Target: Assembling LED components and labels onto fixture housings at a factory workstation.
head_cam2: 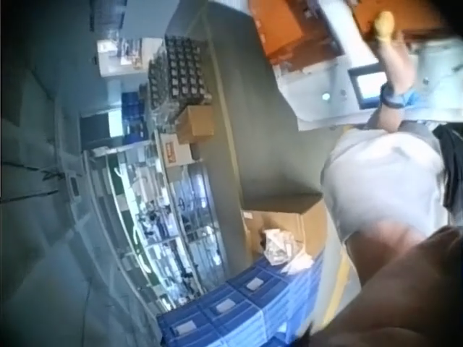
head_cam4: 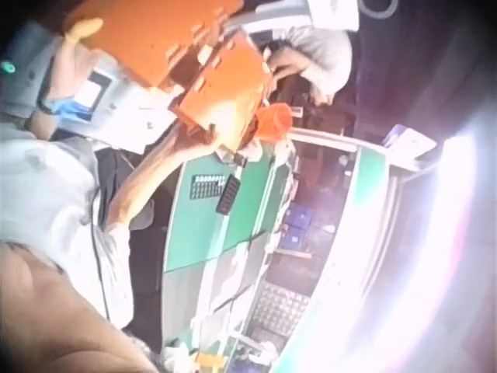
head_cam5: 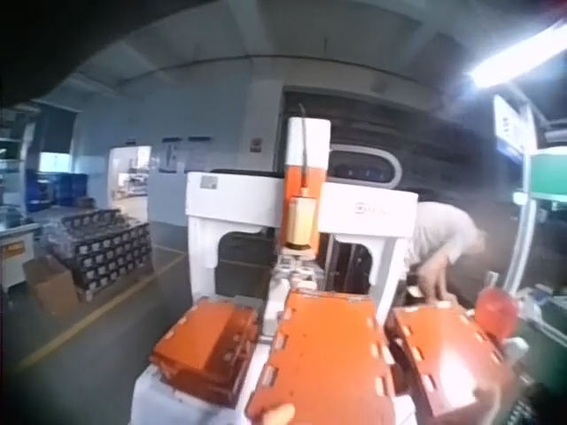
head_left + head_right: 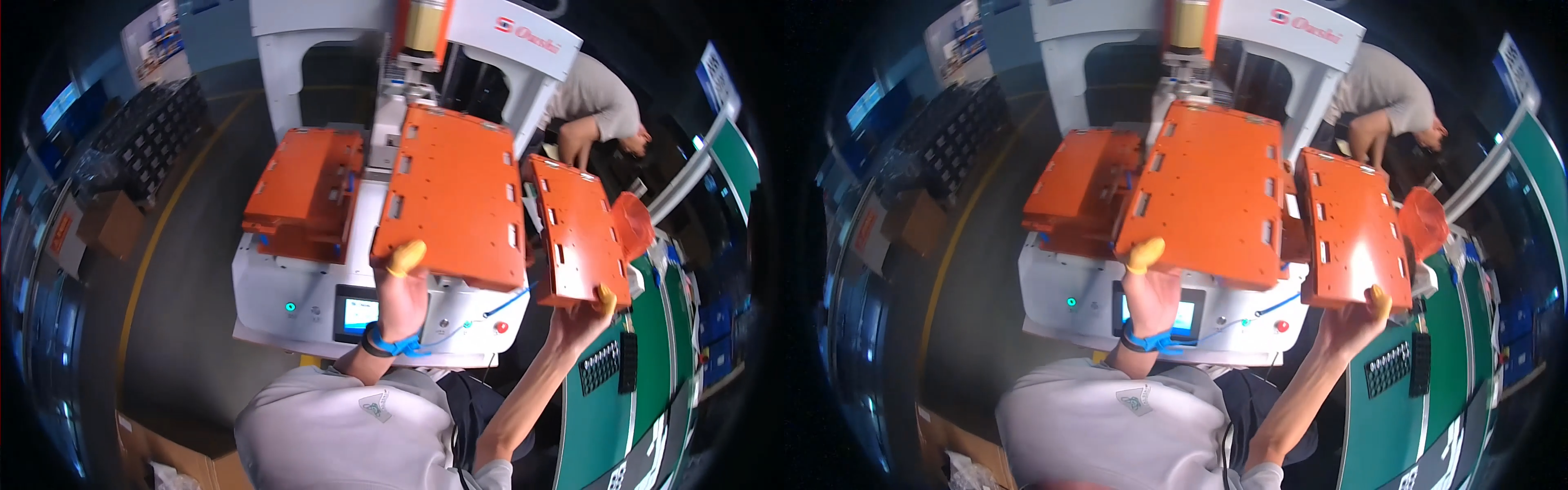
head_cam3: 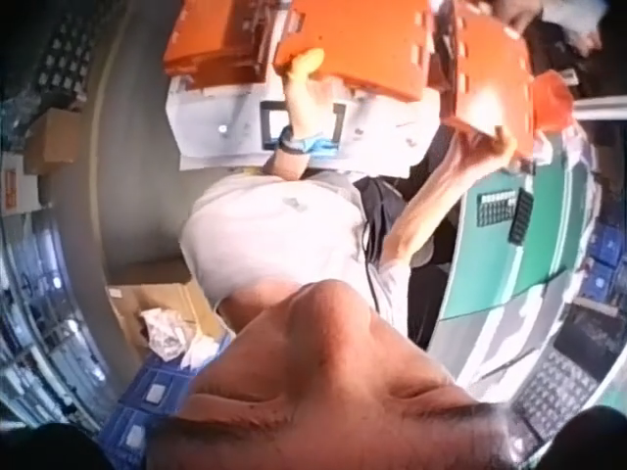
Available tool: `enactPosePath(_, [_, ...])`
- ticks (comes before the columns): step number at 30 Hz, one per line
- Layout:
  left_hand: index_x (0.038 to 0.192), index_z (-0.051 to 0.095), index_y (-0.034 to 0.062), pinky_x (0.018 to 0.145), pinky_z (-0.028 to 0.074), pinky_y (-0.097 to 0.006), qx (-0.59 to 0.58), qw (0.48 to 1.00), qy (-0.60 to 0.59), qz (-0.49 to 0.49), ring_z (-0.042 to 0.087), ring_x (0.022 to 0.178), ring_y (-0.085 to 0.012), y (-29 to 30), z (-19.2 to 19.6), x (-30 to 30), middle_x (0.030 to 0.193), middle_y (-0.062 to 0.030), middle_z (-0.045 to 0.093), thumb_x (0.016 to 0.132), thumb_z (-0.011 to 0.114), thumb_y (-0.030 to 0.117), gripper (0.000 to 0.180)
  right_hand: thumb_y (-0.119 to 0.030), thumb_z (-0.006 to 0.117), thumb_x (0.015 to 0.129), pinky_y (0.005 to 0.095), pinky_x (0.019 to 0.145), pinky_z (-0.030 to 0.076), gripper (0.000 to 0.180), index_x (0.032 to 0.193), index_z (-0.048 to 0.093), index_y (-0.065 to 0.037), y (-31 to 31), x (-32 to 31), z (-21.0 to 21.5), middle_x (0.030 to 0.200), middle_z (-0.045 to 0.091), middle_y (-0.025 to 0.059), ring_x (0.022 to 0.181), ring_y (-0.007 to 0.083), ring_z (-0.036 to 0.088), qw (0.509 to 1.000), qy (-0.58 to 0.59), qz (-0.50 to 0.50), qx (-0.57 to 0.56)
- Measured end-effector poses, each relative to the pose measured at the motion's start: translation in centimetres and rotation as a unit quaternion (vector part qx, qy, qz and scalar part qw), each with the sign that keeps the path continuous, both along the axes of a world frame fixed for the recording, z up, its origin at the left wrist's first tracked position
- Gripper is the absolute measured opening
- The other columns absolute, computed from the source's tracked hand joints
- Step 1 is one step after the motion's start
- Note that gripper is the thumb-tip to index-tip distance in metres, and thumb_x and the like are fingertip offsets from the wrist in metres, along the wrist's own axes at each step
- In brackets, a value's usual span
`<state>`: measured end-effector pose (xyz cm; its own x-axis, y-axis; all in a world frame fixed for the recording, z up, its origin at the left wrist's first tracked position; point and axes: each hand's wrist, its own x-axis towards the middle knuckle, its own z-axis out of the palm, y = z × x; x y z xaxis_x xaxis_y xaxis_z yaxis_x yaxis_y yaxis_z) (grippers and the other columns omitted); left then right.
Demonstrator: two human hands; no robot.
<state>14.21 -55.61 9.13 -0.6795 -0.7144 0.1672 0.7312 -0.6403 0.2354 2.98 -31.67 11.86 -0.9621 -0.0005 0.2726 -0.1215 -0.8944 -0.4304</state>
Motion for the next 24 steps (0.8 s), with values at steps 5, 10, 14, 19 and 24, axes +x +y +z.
enactPosePath(5, [0.121,0.064,0.0107,0.100,0.049,-0.038,-0.034,0.994,-0.096,-0.026,0.062,0.115,-0.0179,0.4,-0.1,-2.7,0.119,-0.0030,0.067,0.094,0.064,0.013,0.027,-0.020,0.063,0.084,0.0532,0.097,0.054,0.068,0.143,0.040,0.004,7.3,9.3,0.0,0.134,0.055,0.0229,0.121,0.0363,0.059,0.945,0.002,-0.326,0.031])
enactPosePath(10, [0.121,0.063,0.0113,0.098,0.048,-0.039,-0.070,0.989,-0.118,-0.049,0.061,0.113,-0.0181,1.7,-1.1,-5.9,0.121,-0.0018,0.064,0.092,0.064,0.013,0.029,-0.031,0.065,0.078,0.0537,0.095,0.054,0.076,0.141,0.041,0.004,13.6,18.4,-1.4,0.135,0.055,0.0206,0.119,0.0369,0.061,0.842,-0.010,-0.538,0.048])
enactPosePath(14, [0.123,0.062,0.0111,0.097,0.048,-0.039,-0.087,0.986,-0.144,-0.026,0.060,0.114,-0.0176,3.1,-1.3,-8.3,0.121,-0.0022,0.064,0.094,0.063,0.015,0.030,-0.030,0.066,0.081,0.0512,0.093,0.053,0.058,0.128,0.051,0.000,15.7,22.1,-0.9,0.127,0.059,0.0198,0.113,0.0367,0.061,0.729,0.001,-0.684,0.008])
enactPosePath(19, [0.128,0.059,0.0112,0.101,0.045,-0.038,-0.084,0.984,-0.158,-0.026,0.058,0.118,-0.0184,3.9,-1.2,-11.1,0.128,-0.0037,0.062,0.094,0.063,0.020,0.036,-0.022,0.067,0.083,0.0499,0.083,0.055,0.019,0.090,0.073,-0.006,17.7,26.0,-1.5,0.101,0.071,0.0161,0.092,0.0308,0.068,0.563,0.094,-0.820,0.030])
enactPosePath(24, [0.129,0.058,0.0113,0.104,0.044,-0.039,-0.054,0.989,-0.123,-0.069,0.057,0.121,-0.0182,3.9,-1.7,-12.8,0.129,-0.0032,0.062,0.094,0.062,0.019,0.036,-0.027,0.067,0.084,0.0505,0.091,0.052,0.032,0.108,0.067,-0.006,20.0,25.3,-3.9,0.113,0.067,0.0169,0.104,0.0315,0.065,0.596,0.039,-0.802,-0.019])
